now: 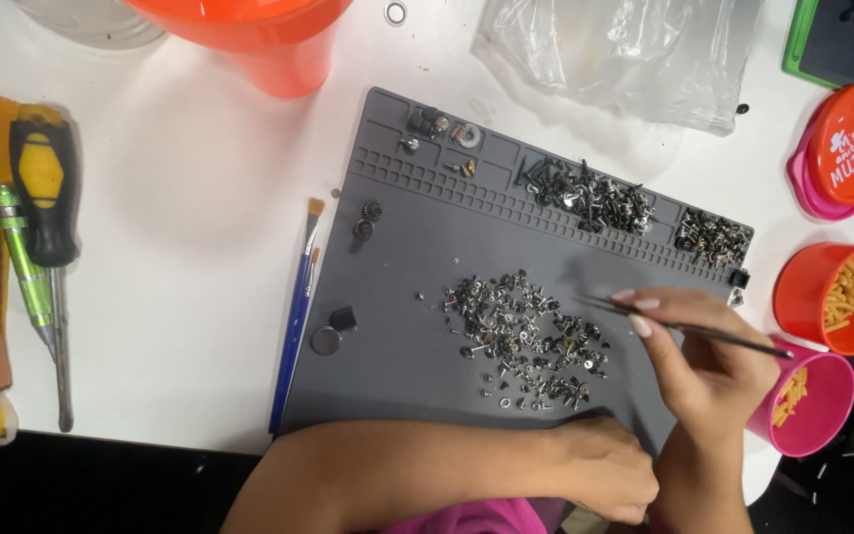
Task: Sorting small electronic screws and washers on a magnetic repair mat using a precision tool.
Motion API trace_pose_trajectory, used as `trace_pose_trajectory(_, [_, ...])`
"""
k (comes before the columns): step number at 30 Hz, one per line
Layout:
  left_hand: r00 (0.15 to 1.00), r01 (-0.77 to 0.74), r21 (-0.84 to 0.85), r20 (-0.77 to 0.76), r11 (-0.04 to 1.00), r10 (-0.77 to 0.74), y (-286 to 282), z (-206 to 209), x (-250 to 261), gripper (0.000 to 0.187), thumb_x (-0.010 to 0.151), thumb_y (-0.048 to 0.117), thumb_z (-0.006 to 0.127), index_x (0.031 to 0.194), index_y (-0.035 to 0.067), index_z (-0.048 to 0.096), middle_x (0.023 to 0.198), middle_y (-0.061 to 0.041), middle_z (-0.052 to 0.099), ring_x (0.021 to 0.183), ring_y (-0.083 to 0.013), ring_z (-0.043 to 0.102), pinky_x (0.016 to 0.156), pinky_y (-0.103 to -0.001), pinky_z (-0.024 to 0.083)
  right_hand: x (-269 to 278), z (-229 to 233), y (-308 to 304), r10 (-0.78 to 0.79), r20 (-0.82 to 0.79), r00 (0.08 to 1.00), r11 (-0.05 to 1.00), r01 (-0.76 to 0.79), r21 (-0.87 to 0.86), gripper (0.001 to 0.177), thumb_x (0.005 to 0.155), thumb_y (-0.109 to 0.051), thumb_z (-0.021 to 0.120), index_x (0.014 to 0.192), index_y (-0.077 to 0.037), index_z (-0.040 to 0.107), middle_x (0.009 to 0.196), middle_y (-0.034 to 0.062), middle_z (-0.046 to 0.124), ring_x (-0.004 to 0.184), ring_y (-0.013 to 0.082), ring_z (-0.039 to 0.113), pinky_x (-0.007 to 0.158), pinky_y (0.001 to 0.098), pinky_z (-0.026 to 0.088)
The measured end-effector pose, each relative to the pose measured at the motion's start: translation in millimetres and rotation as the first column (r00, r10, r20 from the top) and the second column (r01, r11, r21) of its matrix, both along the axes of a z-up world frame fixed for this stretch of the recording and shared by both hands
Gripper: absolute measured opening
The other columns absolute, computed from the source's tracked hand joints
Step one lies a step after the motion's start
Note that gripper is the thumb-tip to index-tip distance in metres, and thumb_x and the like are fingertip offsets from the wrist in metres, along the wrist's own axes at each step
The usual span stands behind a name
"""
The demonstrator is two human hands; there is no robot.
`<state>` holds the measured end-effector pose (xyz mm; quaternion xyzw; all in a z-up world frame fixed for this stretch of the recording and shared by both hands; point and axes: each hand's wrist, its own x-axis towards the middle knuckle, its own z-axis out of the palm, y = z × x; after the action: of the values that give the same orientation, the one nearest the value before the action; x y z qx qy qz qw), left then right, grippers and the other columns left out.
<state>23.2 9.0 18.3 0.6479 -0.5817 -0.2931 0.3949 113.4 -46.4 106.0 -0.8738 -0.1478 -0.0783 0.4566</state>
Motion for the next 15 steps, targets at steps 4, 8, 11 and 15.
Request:
trace_pose_trajectory(4, [0.999,0.047,0.063,-0.023,0.997,-0.045,4,6,6,0.040,0.085,0.029,0.050,0.092,0.006,0.081,0.093,-0.013,0.081,0.078,-0.0371,0.075,0.060,-0.055,0.054,-25,5,10,-0.061,-0.048,0.997,0.998,0.059,-0.037,0.010,0.093,0.011,0.071,0.101,0.009,0.065,0.100,0.0244,0.073,0.097,0.0351,0.079,0.090,0.0375,0.066])
trace_pose_trajectory(8, [0.997,-0.072,-0.113,-0.020,0.991,0.070,-12,-17,-14,0.032,0.081,0.025,0.057,0.071,0.003,0.078,0.069,-0.015,0.074,0.063,-0.0350,0.068,0.054,-0.050,0.047,-33,2,15,-0.077,-0.101,0.992,0.997,0.074,-0.031,0.010,0.091,0.006,0.072,0.099,0.005,0.066,0.098,0.0225,0.075,0.095,0.0312,0.080,0.089,0.0347,0.067])
trace_pose_trajectory(11, [0.990,-0.139,-0.221,-0.041,0.965,0.133,-16,-24,-18,0.029,0.079,0.022,0.060,0.065,0.003,0.077,0.065,-0.016,0.071,0.061,-0.0352,0.064,0.057,-0.051,0.044,-32,1,14,-0.047,-0.093,0.995,0.998,0.044,-0.040,0.009,0.091,0.005,0.072,0.099,0.005,0.067,0.099,0.0224,0.075,0.096,0.0320,0.080,0.091,0.0365,0.067])
trace_pose_trajectory(15, [0.999,0.005,0.024,-0.040,1.000,-0.004,4,5,4,0.034,0.086,0.027,0.053,0.078,0.006,0.078,0.079,-0.011,0.078,0.070,-0.0339,0.072,0.052,-0.050,0.049,-35,8,17,-0.087,-0.068,0.994,0.994,0.083,-0.066,0.010,0.090,0.008,0.073,0.097,0.006,0.067,0.097,0.0238,0.075,0.093,0.0313,0.079,0.090,0.0357,0.066])
